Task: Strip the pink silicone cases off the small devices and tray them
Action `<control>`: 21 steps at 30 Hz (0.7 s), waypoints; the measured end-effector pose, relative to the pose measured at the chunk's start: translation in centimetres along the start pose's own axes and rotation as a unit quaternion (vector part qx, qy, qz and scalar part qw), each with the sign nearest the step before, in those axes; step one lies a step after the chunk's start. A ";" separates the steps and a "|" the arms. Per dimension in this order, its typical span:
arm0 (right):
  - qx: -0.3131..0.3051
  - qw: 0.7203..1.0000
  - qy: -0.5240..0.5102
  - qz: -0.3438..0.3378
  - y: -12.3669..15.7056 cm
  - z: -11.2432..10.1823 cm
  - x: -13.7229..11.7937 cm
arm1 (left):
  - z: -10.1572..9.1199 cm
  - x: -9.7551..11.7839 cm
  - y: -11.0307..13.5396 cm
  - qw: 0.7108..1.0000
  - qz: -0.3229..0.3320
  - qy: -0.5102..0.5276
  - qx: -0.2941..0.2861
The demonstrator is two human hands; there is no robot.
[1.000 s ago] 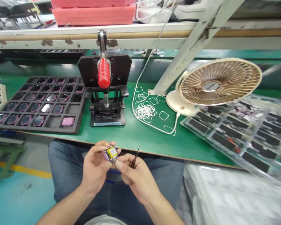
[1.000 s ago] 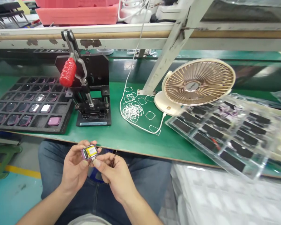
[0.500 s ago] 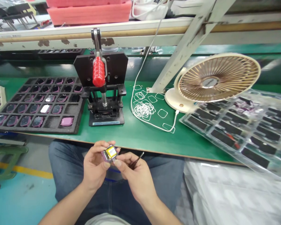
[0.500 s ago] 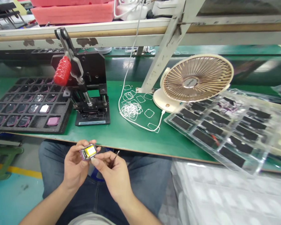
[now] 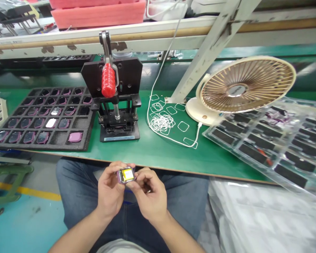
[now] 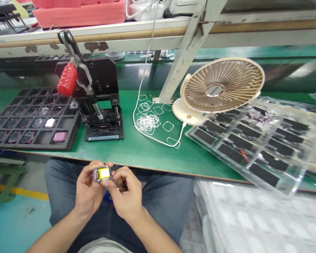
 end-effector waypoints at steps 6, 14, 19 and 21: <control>-0.055 0.997 -0.005 0.051 0.3 -0.2 -0.3 | -0.5 -1.2 -0.5 0.997 -0.061 0.020 -0.044; -0.222 0.954 -0.039 0.198 -1.2 -1.6 -0.3 | -0.4 -1.3 -0.5 0.992 -0.071 -0.022 -0.103; -0.235 0.926 -0.122 0.268 0.4 -1.2 0.3 | 0.1 -1.3 -0.3 0.987 -0.059 -0.054 -0.137; -0.219 0.924 -0.144 0.277 0.8 -0.9 0.2 | 0.3 -1.3 -0.2 0.986 -0.065 -0.053 -0.145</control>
Point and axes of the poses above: each hand's wrist, its own y-axis away from the middle knuckle, its own z-axis out of the palm, x = y × z, the point moved 6 cm from there along -y, towards the middle knuckle, and after that the axes turned 9 degrees about -z, right-handed, at the moved point
